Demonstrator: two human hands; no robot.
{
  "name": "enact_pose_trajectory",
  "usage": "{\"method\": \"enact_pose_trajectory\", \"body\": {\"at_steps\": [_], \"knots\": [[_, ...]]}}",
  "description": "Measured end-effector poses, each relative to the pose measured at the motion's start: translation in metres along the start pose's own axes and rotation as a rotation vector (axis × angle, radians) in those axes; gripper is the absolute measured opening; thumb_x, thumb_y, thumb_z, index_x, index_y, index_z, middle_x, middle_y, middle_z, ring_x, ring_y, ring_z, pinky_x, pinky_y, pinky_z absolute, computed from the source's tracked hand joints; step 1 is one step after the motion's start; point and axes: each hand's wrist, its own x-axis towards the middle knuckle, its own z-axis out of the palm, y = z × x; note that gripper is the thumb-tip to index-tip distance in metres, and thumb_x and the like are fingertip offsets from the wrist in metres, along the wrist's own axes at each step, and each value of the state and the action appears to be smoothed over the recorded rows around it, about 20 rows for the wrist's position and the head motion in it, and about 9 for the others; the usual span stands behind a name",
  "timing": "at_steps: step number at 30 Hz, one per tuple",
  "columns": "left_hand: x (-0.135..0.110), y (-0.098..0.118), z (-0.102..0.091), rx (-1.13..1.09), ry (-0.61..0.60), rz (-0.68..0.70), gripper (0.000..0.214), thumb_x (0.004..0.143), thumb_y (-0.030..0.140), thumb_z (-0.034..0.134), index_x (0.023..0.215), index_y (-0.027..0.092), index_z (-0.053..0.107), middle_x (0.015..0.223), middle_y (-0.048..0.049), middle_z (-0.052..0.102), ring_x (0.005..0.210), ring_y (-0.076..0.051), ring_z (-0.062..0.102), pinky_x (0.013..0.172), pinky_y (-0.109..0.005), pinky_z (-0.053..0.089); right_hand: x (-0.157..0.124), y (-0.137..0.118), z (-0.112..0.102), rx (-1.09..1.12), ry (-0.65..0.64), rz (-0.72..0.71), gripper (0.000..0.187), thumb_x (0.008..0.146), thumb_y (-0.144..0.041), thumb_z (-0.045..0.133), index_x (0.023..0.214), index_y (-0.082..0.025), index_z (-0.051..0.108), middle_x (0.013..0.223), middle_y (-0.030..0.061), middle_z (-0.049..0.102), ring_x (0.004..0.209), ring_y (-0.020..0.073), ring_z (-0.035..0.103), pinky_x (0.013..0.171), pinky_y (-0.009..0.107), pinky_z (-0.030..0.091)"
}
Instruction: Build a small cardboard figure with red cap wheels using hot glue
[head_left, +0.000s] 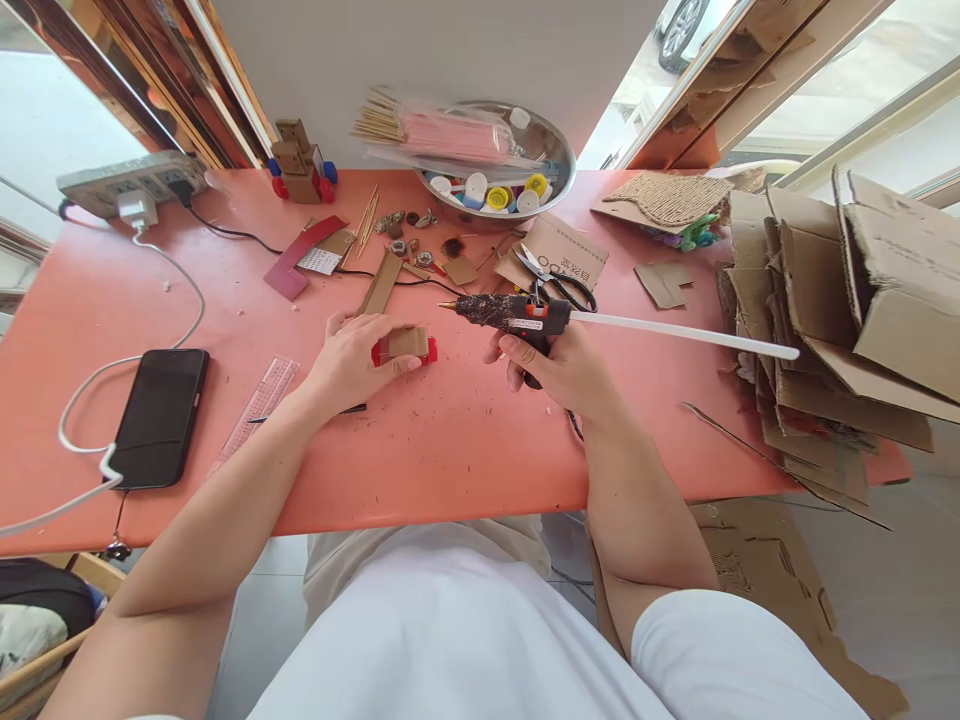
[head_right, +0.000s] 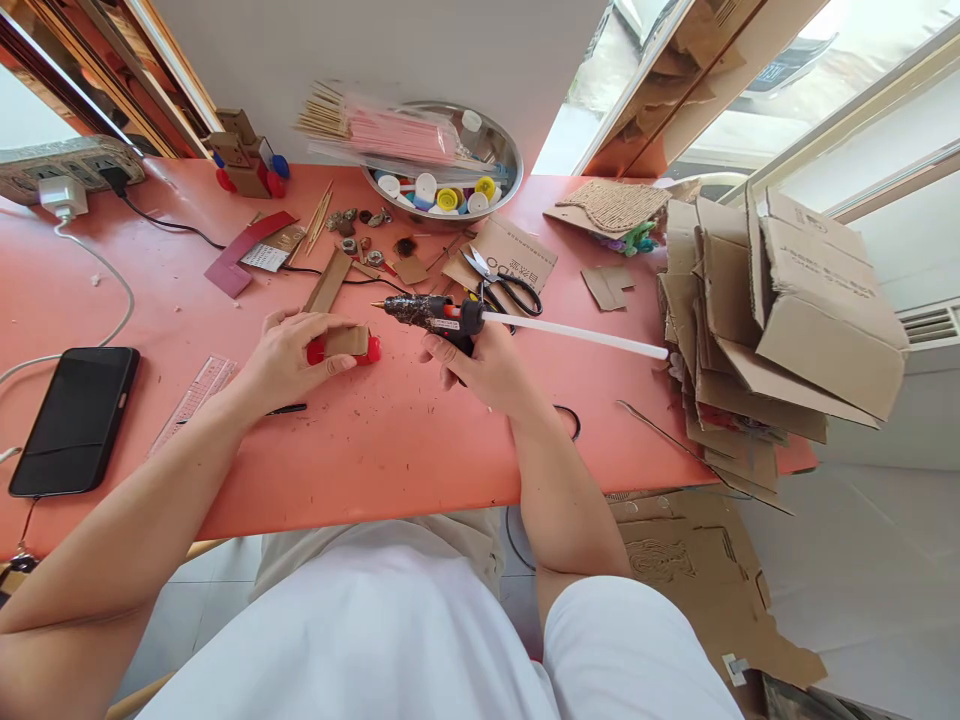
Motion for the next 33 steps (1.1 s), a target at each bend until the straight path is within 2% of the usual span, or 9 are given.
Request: {"method": "enact_pose_trajectory", "body": {"at_steps": [3,7,12,16,24,28,33], "knots": [[0.002,-0.003,-0.005,-0.012,-0.023,0.01,0.035,0.074,0.049,0.082,0.105,0.032,0.081,0.104,-0.0066,0.081,0.106,-0.034,0.071,0.117,-0.055,0.043,0.0,-0.002,-0.001,0.076,-0.016,0.047,0.05,0.078,-0.069,0.081,0.084,-0.022,0.063,0.077,0.0037,0.077,0.045,0.0111,0.057,0.047,0.028,0.053],[0.004,-0.006,-0.007,0.014,-0.015,0.017,0.029,0.079,0.051,0.077,0.101,0.033,0.083,0.078,-0.0013,0.076,0.089,-0.03,0.073,0.119,-0.058,0.04,0.0,-0.001,-0.005,0.073,-0.059,0.093,0.048,0.078,-0.065,0.083,0.077,-0.021,0.062,0.071,0.0025,0.076,0.041,0.0088,0.054,0.043,0.025,0.046],[0.004,-0.005,-0.006,0.028,0.009,0.039,0.026,0.088,0.049,0.07,0.102,0.034,0.085,0.078,-0.0014,0.076,0.089,-0.028,0.074,0.121,-0.058,0.037,0.001,0.003,-0.004,0.062,-0.14,0.123,0.042,0.078,-0.057,0.083,0.076,-0.022,0.061,0.073,0.0035,0.077,0.04,0.0082,0.053,0.039,0.023,0.043],[0.003,-0.003,-0.005,0.021,0.039,0.031,0.027,0.09,0.051,0.067,0.102,0.035,0.085,0.073,-0.0007,0.074,0.087,-0.028,0.074,0.122,-0.058,0.035,0.003,0.006,0.002,0.065,-0.113,0.117,0.036,0.08,-0.051,0.081,0.079,-0.022,0.061,0.073,0.0033,0.077,0.041,0.0085,0.054,0.039,0.023,0.045],[0.006,-0.004,0.003,0.01,0.15,0.026,0.026,0.094,0.049,0.065,0.094,0.034,0.086,0.084,-0.0038,0.083,0.085,-0.029,0.075,0.119,-0.064,0.037,0.005,0.009,0.012,0.094,-0.078,0.121,0.031,0.083,-0.046,0.081,0.092,-0.02,0.065,0.075,0.002,0.078,0.04,0.0084,0.056,0.041,0.024,0.05],[0.006,-0.002,0.002,0.079,0.131,0.033,0.03,0.097,0.048,0.06,0.097,0.033,0.086,0.092,-0.0045,0.085,0.092,-0.03,0.077,0.119,-0.063,0.039,0.004,0.008,0.016,0.107,-0.037,0.129,0.032,0.082,-0.045,0.083,0.092,-0.02,0.065,0.074,0.0012,0.077,0.039,0.008,0.056,0.043,0.023,0.052],[0.005,0.004,-0.002,0.202,0.076,0.002,0.037,0.104,0.046,0.051,0.103,0.032,0.086,0.101,-0.0047,0.087,0.099,-0.027,0.077,0.121,-0.057,0.041,0.006,0.008,0.021,0.052,-0.011,0.134,0.039,0.083,-0.054,0.082,0.094,-0.019,0.069,0.074,0.0015,0.076,0.038,0.0078,0.055,0.041,0.022,0.051]]}}
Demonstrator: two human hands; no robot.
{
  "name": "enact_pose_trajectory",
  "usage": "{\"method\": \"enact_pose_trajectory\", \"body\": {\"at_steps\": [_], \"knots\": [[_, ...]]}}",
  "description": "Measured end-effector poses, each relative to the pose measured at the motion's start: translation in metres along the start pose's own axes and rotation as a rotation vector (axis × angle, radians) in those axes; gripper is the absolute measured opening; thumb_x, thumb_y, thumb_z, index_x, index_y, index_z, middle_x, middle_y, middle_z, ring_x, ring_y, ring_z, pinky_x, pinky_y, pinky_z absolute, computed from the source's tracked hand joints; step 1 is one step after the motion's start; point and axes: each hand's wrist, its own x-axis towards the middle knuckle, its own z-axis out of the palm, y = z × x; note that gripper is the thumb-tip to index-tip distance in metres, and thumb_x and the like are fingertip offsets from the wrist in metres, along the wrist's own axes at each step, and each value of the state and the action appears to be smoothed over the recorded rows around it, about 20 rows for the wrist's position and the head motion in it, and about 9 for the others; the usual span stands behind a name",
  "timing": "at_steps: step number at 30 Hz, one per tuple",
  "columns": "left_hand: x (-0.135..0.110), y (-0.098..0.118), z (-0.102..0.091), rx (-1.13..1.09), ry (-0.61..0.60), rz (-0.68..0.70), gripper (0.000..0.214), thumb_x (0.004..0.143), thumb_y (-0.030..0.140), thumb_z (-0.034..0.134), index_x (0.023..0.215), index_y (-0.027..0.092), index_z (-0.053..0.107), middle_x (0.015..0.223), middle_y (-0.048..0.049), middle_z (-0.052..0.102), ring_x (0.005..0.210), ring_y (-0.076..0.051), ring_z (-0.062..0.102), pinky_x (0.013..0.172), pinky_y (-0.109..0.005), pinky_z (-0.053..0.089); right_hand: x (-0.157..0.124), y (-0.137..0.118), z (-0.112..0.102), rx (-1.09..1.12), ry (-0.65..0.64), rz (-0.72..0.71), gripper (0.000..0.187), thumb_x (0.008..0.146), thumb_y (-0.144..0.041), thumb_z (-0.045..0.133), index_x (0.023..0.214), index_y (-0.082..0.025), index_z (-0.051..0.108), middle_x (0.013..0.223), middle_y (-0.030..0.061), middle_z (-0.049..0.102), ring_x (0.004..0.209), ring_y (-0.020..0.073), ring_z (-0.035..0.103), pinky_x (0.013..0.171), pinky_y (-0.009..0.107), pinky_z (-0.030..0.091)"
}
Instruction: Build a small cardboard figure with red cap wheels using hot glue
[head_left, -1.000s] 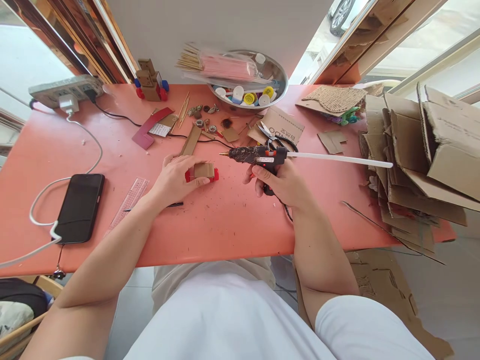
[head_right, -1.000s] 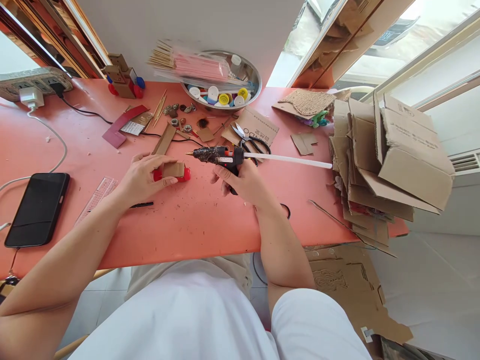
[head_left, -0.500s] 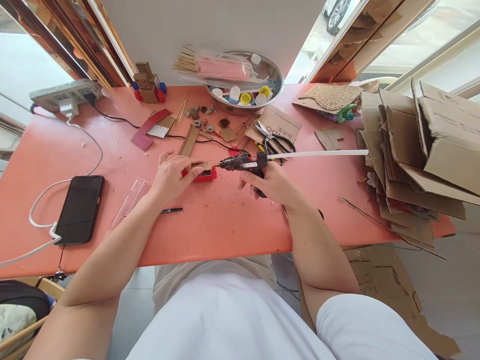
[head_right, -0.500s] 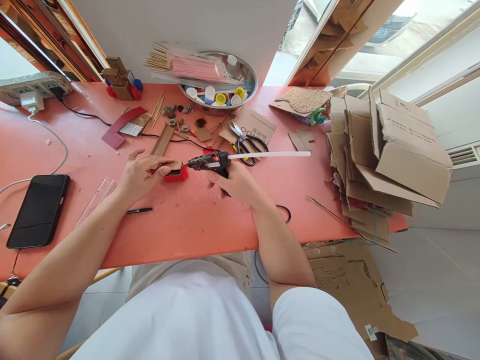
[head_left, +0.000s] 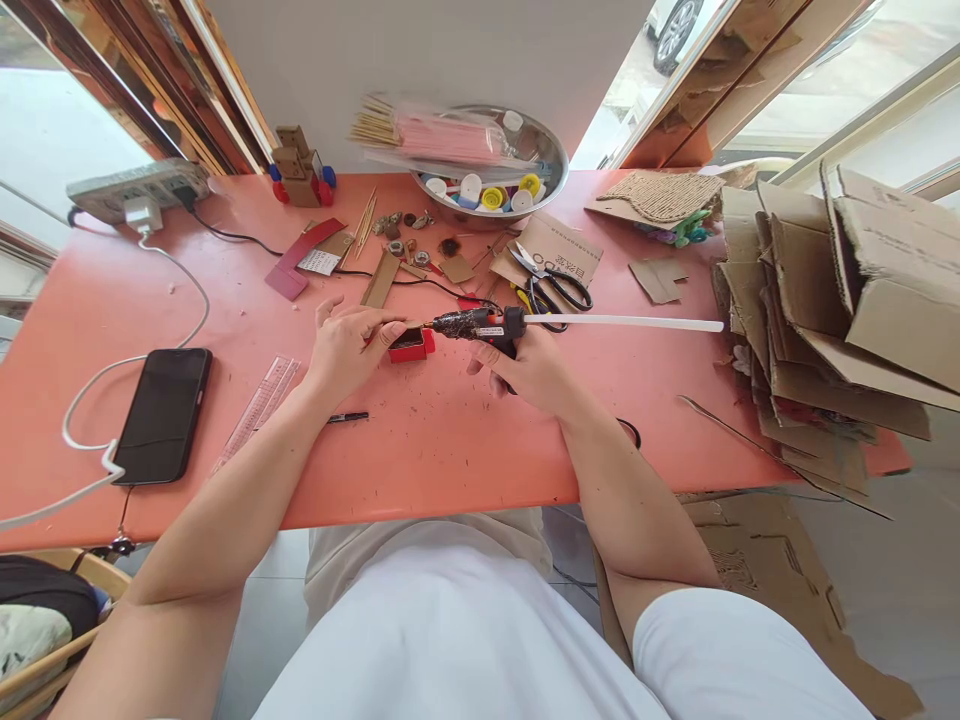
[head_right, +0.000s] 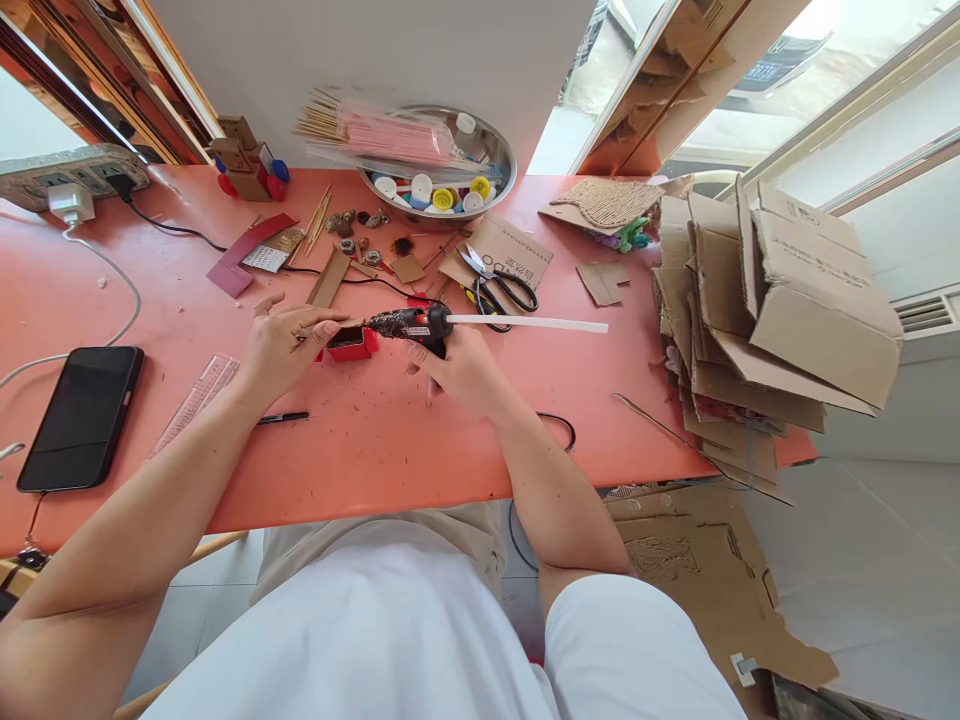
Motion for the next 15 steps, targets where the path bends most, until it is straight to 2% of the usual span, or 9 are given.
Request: {"method": "enact_pose_trajectory", "body": {"at_steps": [4,10,15], "knots": [[0.0005,0.0005,-0.0005,0.029,-0.009,0.003,0.039,0.106,0.045,0.05,0.104,0.033,0.086,0.101,-0.0044,0.087,0.1,-0.027,0.078,0.121,-0.058,0.04,0.0011,0.0022,0.0013,-0.034,0.009,-0.033,0.04,0.086,-0.056,0.08,0.098,-0.019,0.071,0.074,0.0016,0.075,0.039,0.0086,0.056,0.042,0.023,0.052],[0.0005,0.0025,0.0007,0.02,0.002,-0.006,0.037,0.105,0.044,0.051,0.104,0.035,0.087,0.099,-0.0036,0.087,0.098,-0.027,0.078,0.127,-0.061,0.032,0.002,0.0055,0.0017,-0.087,0.005,-0.031,0.03,0.091,-0.048,0.074,0.099,-0.019,0.069,0.074,0.0016,0.076,0.04,0.0096,0.06,0.048,0.023,0.054],[0.0002,0.004,0.0007,0.006,-0.003,-0.006,0.038,0.105,0.044,0.049,0.106,0.035,0.087,0.1,-0.0035,0.086,0.098,-0.026,0.077,0.125,-0.059,0.035,0.0021,0.0049,0.0027,-0.074,0.008,-0.035,0.031,0.09,-0.049,0.074,0.095,-0.02,0.066,0.07,-0.0007,0.072,0.039,0.0087,0.057,0.046,0.023,0.052]]}}
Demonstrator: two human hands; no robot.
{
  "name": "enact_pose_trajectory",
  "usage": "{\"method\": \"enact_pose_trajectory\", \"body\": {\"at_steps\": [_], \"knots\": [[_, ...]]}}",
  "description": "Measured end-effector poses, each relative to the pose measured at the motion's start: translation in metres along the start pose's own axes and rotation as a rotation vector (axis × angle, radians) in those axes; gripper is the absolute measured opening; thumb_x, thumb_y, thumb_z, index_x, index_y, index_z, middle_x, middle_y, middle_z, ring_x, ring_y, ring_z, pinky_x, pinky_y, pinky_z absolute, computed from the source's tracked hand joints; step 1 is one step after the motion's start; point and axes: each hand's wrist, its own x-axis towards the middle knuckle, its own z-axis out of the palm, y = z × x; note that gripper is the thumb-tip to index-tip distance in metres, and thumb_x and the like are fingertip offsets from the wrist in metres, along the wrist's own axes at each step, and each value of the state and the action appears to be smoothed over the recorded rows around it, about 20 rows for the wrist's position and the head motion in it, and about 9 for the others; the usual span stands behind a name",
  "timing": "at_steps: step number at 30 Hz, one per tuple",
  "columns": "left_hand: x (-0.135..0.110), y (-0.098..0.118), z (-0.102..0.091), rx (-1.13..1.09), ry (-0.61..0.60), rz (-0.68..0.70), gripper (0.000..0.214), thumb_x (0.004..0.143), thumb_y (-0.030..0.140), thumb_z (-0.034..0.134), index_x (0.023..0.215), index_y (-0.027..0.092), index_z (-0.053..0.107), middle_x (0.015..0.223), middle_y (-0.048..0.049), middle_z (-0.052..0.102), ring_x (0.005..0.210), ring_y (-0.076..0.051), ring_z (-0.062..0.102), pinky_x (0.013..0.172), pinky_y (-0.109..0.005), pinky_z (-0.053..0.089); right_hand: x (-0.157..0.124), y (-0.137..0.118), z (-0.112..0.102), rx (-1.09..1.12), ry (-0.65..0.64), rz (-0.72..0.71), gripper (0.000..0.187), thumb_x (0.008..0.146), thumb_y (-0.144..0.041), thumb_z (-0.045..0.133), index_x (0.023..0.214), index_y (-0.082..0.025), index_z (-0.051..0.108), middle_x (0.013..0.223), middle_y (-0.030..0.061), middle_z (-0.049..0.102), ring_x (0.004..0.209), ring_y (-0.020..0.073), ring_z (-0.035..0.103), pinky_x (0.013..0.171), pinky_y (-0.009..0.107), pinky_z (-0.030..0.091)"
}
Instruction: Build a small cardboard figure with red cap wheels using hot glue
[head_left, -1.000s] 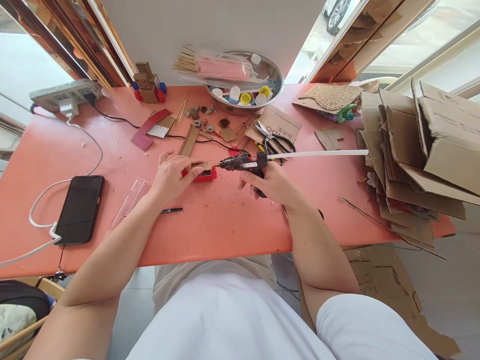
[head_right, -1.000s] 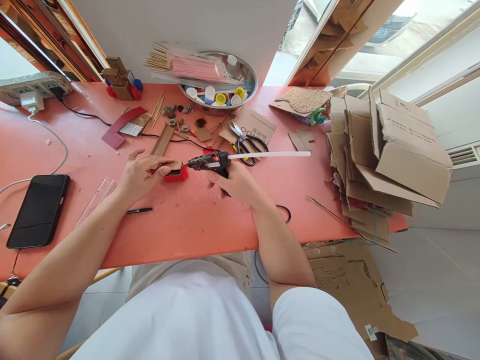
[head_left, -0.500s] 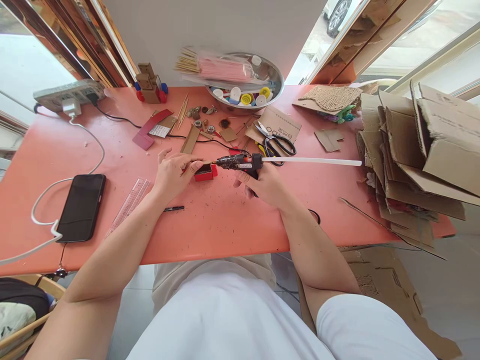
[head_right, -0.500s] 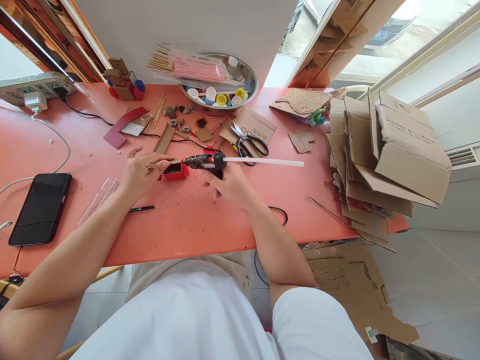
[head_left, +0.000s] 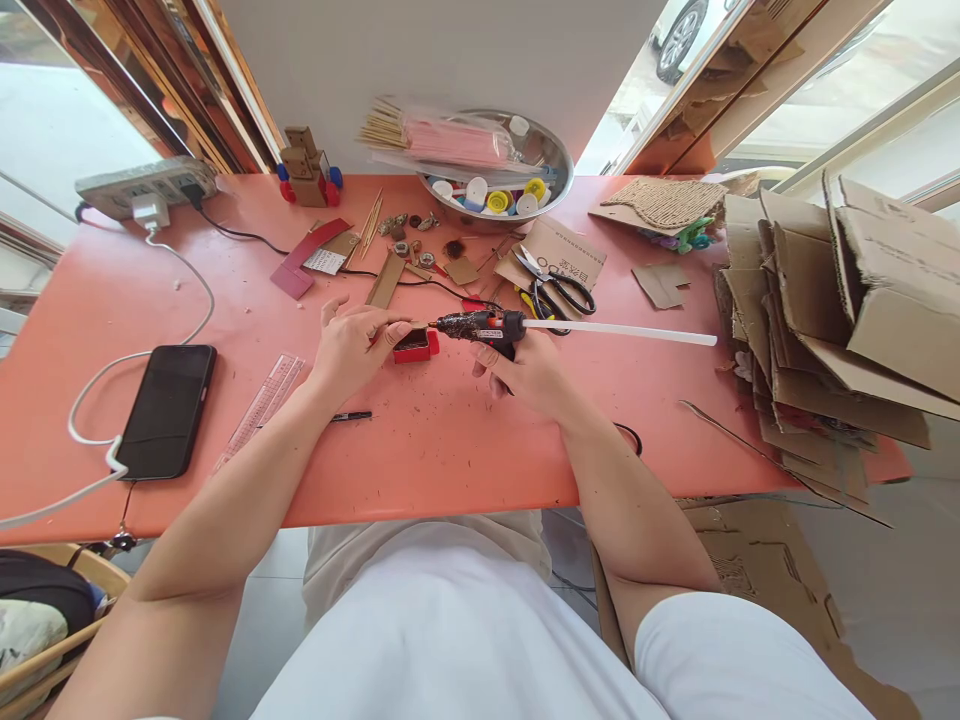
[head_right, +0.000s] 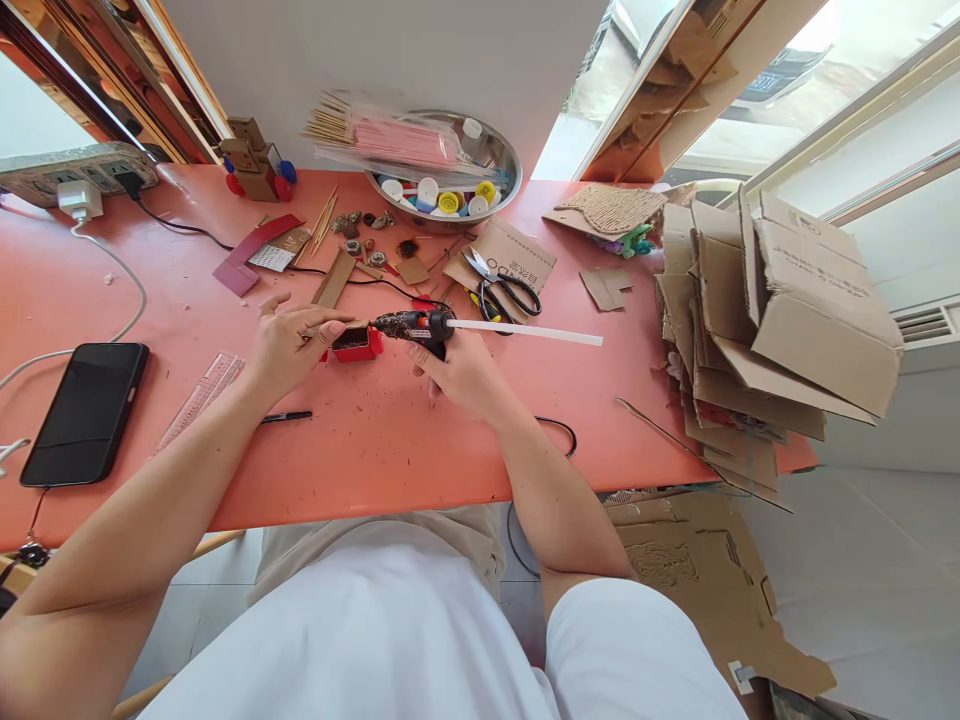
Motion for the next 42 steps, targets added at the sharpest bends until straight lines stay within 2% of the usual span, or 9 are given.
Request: {"method": "enact_pose_trajectory", "body": {"at_steps": [8,20,25,34,42], "knots": [[0.0,0.0,-0.001,0.004,-0.006,-0.003,0.04,0.105,0.045,0.048,0.105,0.035,0.087,0.096,-0.0033,0.086,0.097,-0.027,0.077,0.127,-0.061,0.031,0.0,0.0,-0.001,-0.021,-0.004,-0.003,0.04,0.087,-0.059,0.076,0.082,-0.022,0.059,0.069,-0.0001,0.071,0.041,0.0096,0.059,0.046,0.024,0.052],[-0.001,0.0,0.0,-0.01,0.0,-0.006,0.039,0.105,0.045,0.048,0.106,0.037,0.086,0.098,-0.0027,0.086,0.098,-0.027,0.077,0.128,-0.063,0.028,0.0,-0.001,-0.001,-0.006,-0.008,0.0,0.045,0.084,-0.062,0.079,0.08,-0.022,0.059,0.064,-0.0014,0.069,0.039,0.0108,0.059,0.044,0.024,0.051],[0.0,-0.001,0.0,-0.027,-0.011,-0.004,0.038,0.104,0.046,0.05,0.107,0.036,0.086,0.098,-0.0025,0.086,0.099,-0.026,0.077,0.126,-0.058,0.032,-0.002,-0.004,-0.001,0.001,-0.03,0.02,0.048,0.082,-0.064,0.079,0.073,-0.023,0.055,0.062,-0.0019,0.067,0.038,0.0093,0.056,0.045,0.024,0.052],[-0.001,-0.004,0.0,-0.005,0.002,-0.008,0.037,0.103,0.048,0.052,0.106,0.034,0.086,0.093,-0.003,0.085,0.1,-0.028,0.077,0.127,-0.059,0.03,-0.003,-0.004,-0.005,-0.036,-0.042,0.004,0.047,0.085,-0.062,0.077,0.071,-0.022,0.056,0.06,0.0001,0.068,0.041,0.0117,0.061,0.047,0.025,0.053],[-0.001,-0.002,-0.001,-0.021,-0.007,-0.011,0.037,0.103,0.047,0.051,0.105,0.034,0.086,0.093,-0.0033,0.086,0.1,-0.027,0.077,0.124,-0.057,0.035,-0.006,-0.012,-0.008,-0.017,-0.058,0.016,0.05,0.08,-0.067,0.078,0.074,-0.023,0.055,0.058,-0.0017,0.065,0.041,0.0107,0.056,0.043,0.025,0.05]]}}
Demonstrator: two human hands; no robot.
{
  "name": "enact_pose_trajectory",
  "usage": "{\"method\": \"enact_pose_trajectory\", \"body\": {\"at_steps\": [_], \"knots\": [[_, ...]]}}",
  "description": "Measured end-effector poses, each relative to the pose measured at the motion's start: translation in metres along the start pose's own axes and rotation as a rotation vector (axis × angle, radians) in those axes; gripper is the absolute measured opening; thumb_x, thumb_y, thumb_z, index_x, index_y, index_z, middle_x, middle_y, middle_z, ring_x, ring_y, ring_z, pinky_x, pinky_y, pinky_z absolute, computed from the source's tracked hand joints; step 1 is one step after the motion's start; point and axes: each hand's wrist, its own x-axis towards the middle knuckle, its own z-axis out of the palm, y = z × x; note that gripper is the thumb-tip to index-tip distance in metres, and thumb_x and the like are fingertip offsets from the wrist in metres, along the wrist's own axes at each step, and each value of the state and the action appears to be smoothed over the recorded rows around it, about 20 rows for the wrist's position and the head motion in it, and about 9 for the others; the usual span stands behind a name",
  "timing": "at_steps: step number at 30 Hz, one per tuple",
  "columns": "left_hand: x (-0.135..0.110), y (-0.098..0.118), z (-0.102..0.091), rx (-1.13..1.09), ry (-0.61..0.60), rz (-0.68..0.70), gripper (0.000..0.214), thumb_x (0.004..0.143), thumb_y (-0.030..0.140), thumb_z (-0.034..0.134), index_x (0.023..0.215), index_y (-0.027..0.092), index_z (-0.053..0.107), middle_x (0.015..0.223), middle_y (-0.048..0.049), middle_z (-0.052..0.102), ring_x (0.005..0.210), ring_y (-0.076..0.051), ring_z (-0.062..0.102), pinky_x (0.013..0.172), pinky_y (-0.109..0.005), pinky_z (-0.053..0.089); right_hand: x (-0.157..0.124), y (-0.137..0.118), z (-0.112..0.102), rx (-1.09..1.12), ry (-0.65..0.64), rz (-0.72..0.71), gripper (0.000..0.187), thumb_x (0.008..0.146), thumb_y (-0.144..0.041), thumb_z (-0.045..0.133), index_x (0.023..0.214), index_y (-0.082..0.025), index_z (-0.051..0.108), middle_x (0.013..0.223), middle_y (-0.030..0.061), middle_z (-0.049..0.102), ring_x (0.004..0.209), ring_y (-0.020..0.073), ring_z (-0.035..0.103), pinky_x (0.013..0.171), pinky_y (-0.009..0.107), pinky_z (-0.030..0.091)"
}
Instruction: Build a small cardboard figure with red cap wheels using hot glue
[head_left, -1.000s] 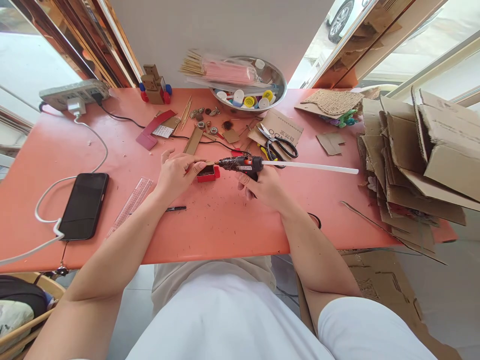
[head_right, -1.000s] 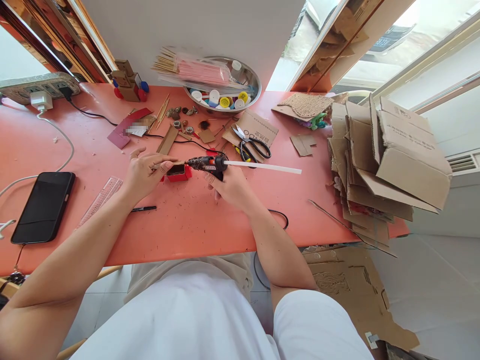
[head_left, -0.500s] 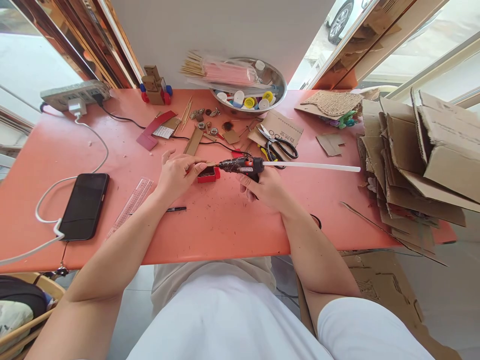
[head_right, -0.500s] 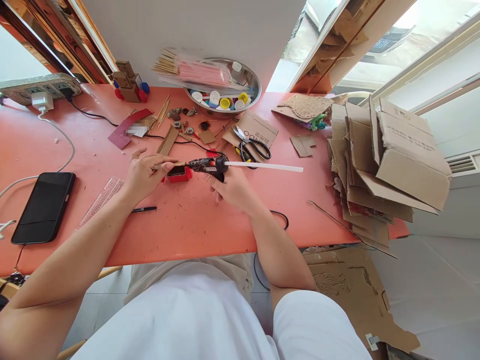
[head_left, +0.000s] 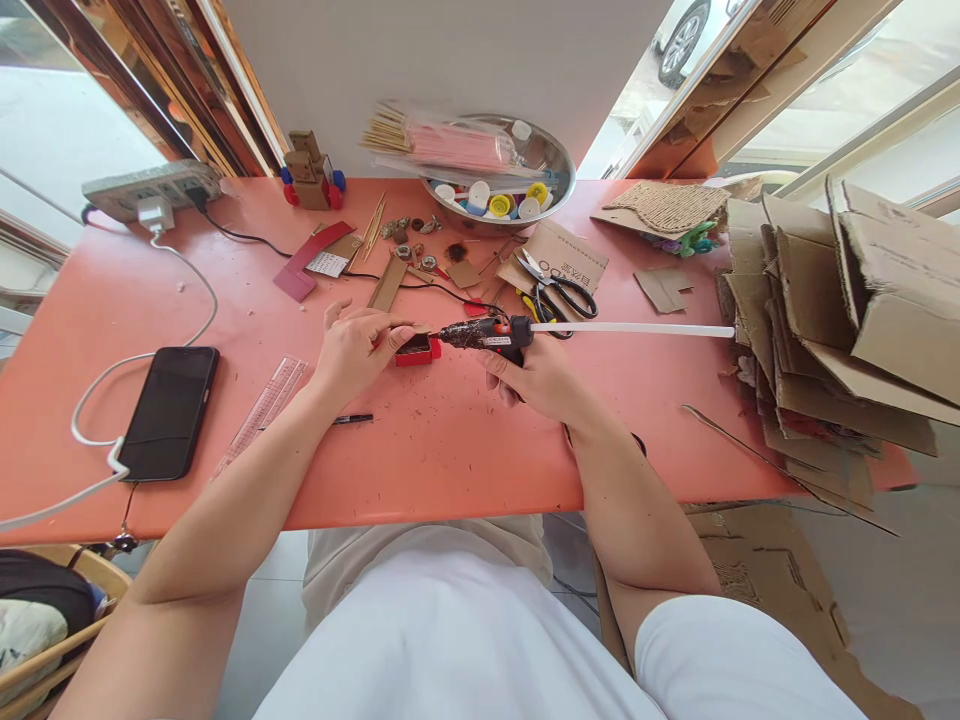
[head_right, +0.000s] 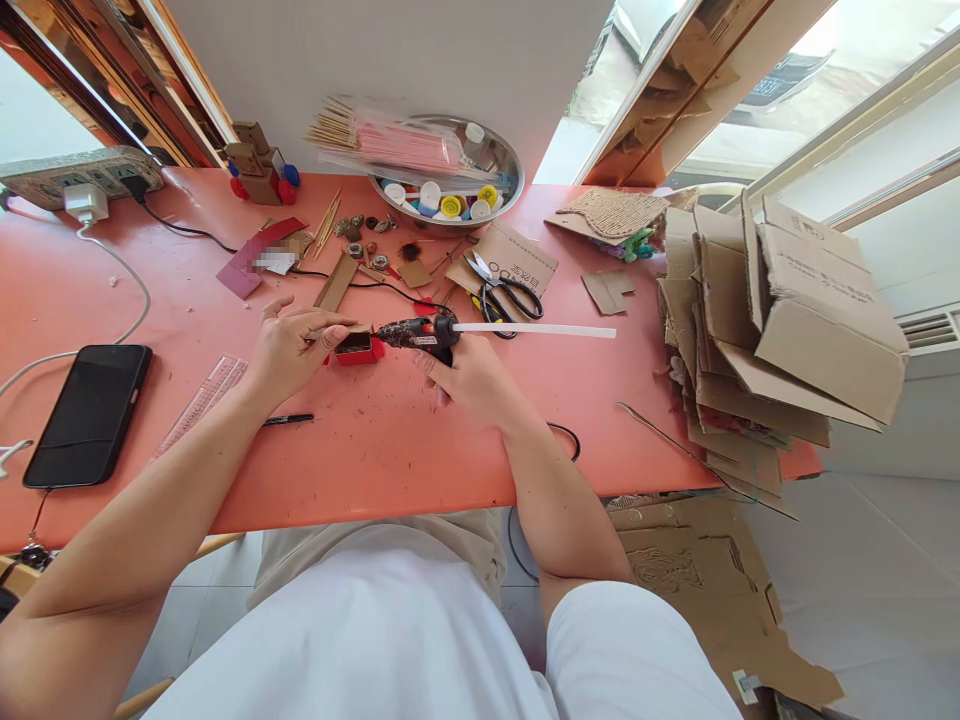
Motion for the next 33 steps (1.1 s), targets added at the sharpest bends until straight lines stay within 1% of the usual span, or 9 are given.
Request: {"method": "enact_pose_trajectory", "body": {"at_steps": [4,8,12,17,20,25,29,33], "knots": [[-0.0001,0.0012,-0.0001,-0.002,-0.007,0.001,0.037,0.103,0.046,0.051,0.106,0.034,0.086,0.096,-0.0032,0.086,0.102,-0.027,0.077,0.123,-0.057,0.036,-0.0034,-0.0058,-0.0031,-0.004,0.001,0.025,0.055,0.075,-0.07,0.081,0.072,-0.023,0.054,0.057,-0.0029,0.062,0.04,0.0092,0.054,0.042,0.024,0.048],[-0.0001,0.0021,0.0003,0.014,-0.003,-0.006,0.036,0.103,0.045,0.052,0.105,0.035,0.086,0.098,-0.0028,0.086,0.103,-0.027,0.077,0.126,-0.059,0.031,-0.0044,-0.0056,-0.0048,-0.003,-0.012,0.033,0.056,0.074,-0.072,0.08,0.069,-0.024,0.052,0.057,-0.0026,0.062,0.039,0.0085,0.052,0.04,0.024,0.045],[-0.0007,0.0026,0.0005,0.027,0.005,-0.018,0.036,0.103,0.046,0.052,0.102,0.035,0.086,0.098,-0.0033,0.086,0.104,-0.028,0.077,0.127,-0.061,0.028,-0.0036,-0.0049,-0.0046,-0.004,-0.037,0.04,0.056,0.073,-0.072,0.081,0.067,-0.023,0.053,0.057,-0.0024,0.062,0.038,0.0082,0.051,0.041,0.024,0.046],[-0.0013,0.0016,0.0006,0.025,0.01,-0.019,0.037,0.102,0.048,0.052,0.101,0.035,0.086,0.098,-0.0034,0.086,0.104,-0.028,0.076,0.128,-0.062,0.027,-0.0044,-0.0056,-0.0047,-0.018,-0.018,0.028,0.052,0.077,-0.068,0.08,0.068,-0.024,0.053,0.056,-0.0027,0.061,0.039,0.0089,0.052,0.042,0.024,0.046],[-0.0011,0.0009,0.001,0.017,0.015,-0.013,0.036,0.102,0.049,0.052,0.101,0.036,0.086,0.098,-0.003,0.086,0.103,-0.028,0.076,0.128,-0.061,0.027,-0.0055,-0.0063,-0.0055,-0.043,-0.009,0.028,0.053,0.078,-0.068,0.08,0.067,-0.023,0.053,0.056,-0.0023,0.062,0.04,0.0092,0.053,0.043,0.024,0.046],[-0.0009,0.0013,0.001,0.01,0.004,-0.002,0.036,0.102,0.047,0.052,0.103,0.036,0.087,0.097,-0.0033,0.086,0.103,-0.028,0.076,0.128,-0.062,0.026,-0.0062,-0.0076,-0.0077,-0.052,-0.022,0.04,0.051,0.079,-0.066,0.08,0.069,-0.023,0.054,0.056,-0.0029,0.062,0.038,0.0086,0.052,0.042,0.024,0.044],[-0.0012,0.002,-0.0005,0.029,-0.004,-0.013,0.038,0.103,0.048,0.051,0.102,0.035,0.087,0.096,-0.004,0.085,0.102,-0.028,0.076,0.128,-0.062,0.026,-0.0068,-0.0069,-0.0089,-0.069,-0.046,0.047,0.05,0.08,-0.063,0.079,0.066,-0.023,0.054,0.056,-0.0019,0.063,0.039,0.0084,0.052,0.04,0.023,0.041],[-0.001,0.0024,-0.0023,0.035,-0.02,-0.025,0.037,0.103,0.049,0.052,0.103,0.035,0.086,0.095,-0.0037,0.085,0.101,-0.028,0.076,0.128,-0.061,0.027,-0.0078,-0.0067,-0.009,-0.077,-0.051,0.041,0.052,0.08,-0.068,0.076,0.064,-0.023,0.055,0.053,-0.0016,0.061,0.039,0.0091,0.053,0.04,0.024,0.041]]}}
